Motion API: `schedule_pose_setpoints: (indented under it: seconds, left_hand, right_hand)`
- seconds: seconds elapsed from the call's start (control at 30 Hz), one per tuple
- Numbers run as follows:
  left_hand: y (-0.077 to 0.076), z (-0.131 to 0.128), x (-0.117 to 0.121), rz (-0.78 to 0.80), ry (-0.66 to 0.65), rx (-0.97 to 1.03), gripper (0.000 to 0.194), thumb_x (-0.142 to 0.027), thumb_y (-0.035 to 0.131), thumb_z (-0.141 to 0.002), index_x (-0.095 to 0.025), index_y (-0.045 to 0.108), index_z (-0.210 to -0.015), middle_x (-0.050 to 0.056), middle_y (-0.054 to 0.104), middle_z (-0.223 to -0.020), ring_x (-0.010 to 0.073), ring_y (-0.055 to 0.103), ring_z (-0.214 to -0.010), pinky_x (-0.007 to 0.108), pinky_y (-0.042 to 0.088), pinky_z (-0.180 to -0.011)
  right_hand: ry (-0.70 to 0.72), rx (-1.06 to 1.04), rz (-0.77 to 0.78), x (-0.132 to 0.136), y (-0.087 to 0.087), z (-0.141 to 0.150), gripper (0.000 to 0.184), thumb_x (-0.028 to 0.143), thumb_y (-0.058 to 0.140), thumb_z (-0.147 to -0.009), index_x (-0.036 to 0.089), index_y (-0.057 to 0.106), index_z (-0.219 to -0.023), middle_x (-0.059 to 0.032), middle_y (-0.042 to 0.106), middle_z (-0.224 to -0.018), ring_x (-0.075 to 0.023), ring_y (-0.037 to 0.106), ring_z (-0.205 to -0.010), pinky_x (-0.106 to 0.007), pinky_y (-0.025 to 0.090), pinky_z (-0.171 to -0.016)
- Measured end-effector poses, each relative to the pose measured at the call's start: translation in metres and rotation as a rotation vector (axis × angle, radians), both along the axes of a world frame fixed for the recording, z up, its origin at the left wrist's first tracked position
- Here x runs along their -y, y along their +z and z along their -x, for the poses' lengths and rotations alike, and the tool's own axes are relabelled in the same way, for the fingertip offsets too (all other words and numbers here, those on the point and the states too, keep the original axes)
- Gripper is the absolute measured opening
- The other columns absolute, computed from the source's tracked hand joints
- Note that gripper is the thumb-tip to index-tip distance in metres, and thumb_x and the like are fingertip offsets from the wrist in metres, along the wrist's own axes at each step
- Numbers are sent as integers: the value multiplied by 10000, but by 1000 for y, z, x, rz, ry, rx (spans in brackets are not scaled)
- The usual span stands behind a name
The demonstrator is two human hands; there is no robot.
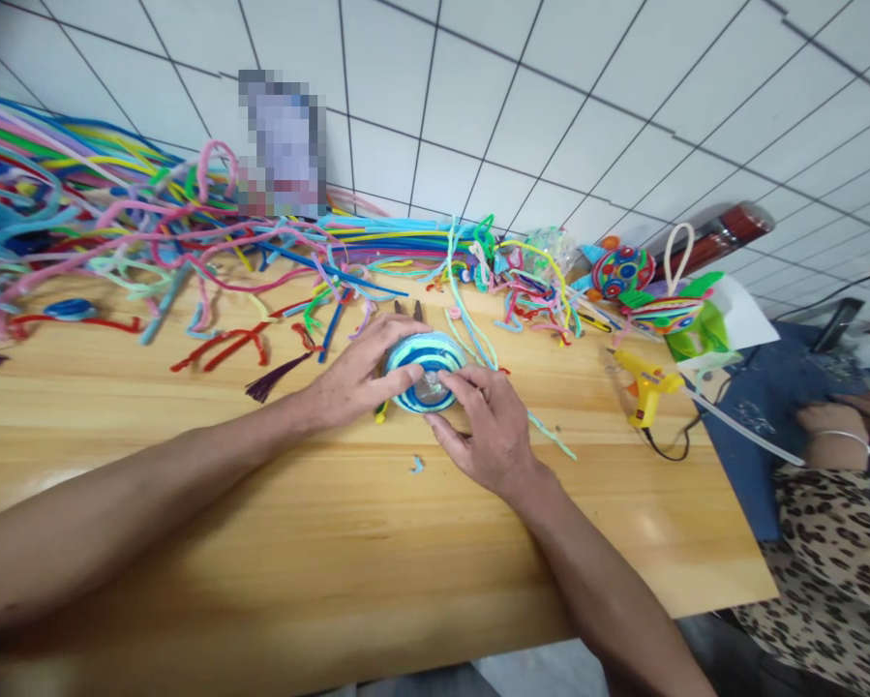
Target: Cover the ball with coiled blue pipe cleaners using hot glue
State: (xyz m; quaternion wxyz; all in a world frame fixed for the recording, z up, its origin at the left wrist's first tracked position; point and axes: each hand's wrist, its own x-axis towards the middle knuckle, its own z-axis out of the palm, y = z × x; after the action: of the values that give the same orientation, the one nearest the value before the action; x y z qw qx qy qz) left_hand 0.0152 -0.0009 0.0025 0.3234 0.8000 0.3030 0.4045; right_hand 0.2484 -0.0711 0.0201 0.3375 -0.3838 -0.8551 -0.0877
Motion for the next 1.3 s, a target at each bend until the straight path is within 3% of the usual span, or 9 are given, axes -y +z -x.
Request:
schedule_pose_setpoints:
  seconds: [0.33,0.5,0.67,1.3]
  left_hand:
    - [-1,0,2,104,-43,42,466,-429,622,-1003,-213,556,-1410,124,677,-1388,287,649,-1288,466,542,-1139]
    - [-5,-1,2,32,-38,69,484,-362,649,-976,-205,547,-1423,141,660,-1402,298,624,-1339,498,520,-1173]
    - [-7,-1,-2,-12,-48,47,482,-361,639,-986,-227,543,-1439,138,653,-1415,309,592,-1367,546,486,-1200]
    - [-4,-1,-1,2,-53,77,423,-371,624,-1036,-187,565,-1412,139,652,-1386,275,600,-1329,473,492,-1173]
  right_hand:
    - [-64,20,-9,0,-5,1,630,306,782,-953,279,506,-1518,-134,676,-1234,-302,692,-1102,-493,631,-906]
    - [-33,24,-56,-3,-8,-3,600,266,769,-953,268,528,-1503,-138,671,-1260,-292,685,-1124,-468,631,-906]
    - [-38,36,-16,-5,-8,-6,695,242,769,-934,314,493,-1568,-128,680,-1316,-313,687,-1176,-507,620,-954]
    - [-48,42,7,-3,-7,-6,671,257,765,-938,316,511,-1556,-129,668,-1323,-316,680,-1181,-525,619,-959]
